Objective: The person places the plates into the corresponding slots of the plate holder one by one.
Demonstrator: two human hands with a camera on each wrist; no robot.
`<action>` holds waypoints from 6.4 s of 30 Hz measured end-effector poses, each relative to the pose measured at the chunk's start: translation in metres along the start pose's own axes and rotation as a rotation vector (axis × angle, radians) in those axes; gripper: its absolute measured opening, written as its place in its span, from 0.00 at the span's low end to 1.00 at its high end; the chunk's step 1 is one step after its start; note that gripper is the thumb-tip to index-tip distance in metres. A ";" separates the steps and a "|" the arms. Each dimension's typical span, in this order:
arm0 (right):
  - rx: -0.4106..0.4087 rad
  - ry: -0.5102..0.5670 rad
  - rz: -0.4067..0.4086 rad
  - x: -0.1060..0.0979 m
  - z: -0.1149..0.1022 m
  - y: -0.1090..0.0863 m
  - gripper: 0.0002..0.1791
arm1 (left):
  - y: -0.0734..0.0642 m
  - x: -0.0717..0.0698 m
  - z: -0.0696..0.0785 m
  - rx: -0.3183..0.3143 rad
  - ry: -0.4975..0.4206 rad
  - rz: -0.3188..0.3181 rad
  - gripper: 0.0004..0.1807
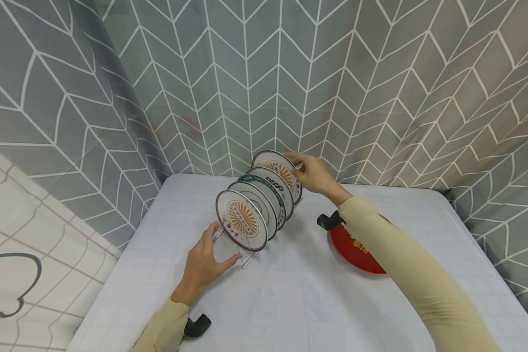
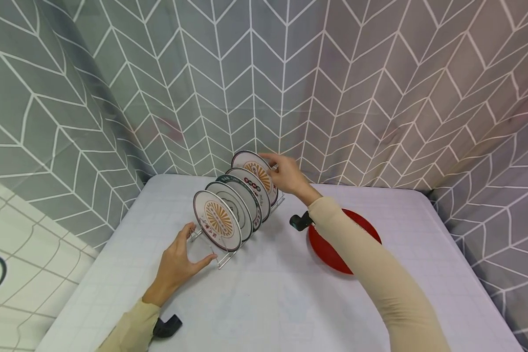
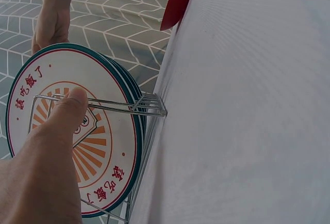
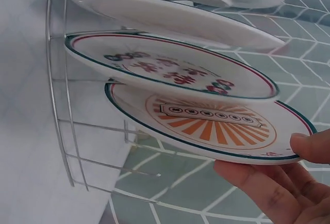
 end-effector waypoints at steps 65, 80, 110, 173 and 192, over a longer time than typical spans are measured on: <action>0.121 0.262 -0.158 0.006 0.063 -0.046 0.35 | 0.000 0.000 0.000 -0.025 -0.019 -0.013 0.61; 0.156 -0.033 -0.073 -0.129 0.168 -0.161 0.32 | 0.001 0.001 0.001 -0.005 -0.025 -0.006 0.60; 0.606 0.417 -0.253 -0.099 0.219 -0.199 0.38 | 0.001 0.001 0.001 0.011 -0.013 0.012 0.61; 0.089 0.389 -0.046 -0.156 0.081 -0.056 0.32 | 0.000 0.000 -0.001 0.005 -0.039 0.006 0.59; 0.078 0.349 -0.055 -0.154 0.051 0.005 0.33 | 0.000 0.001 -0.002 -0.010 -0.031 -0.001 0.59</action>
Point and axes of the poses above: each hand's wrist, its own y-axis towards the middle knuckle, its own x-axis out of the palm, z = x × y, the point moved 3 cm from there along y, towards the middle knuckle, and after that the axes turned 12 degrees about z, right-handed, at the moved point
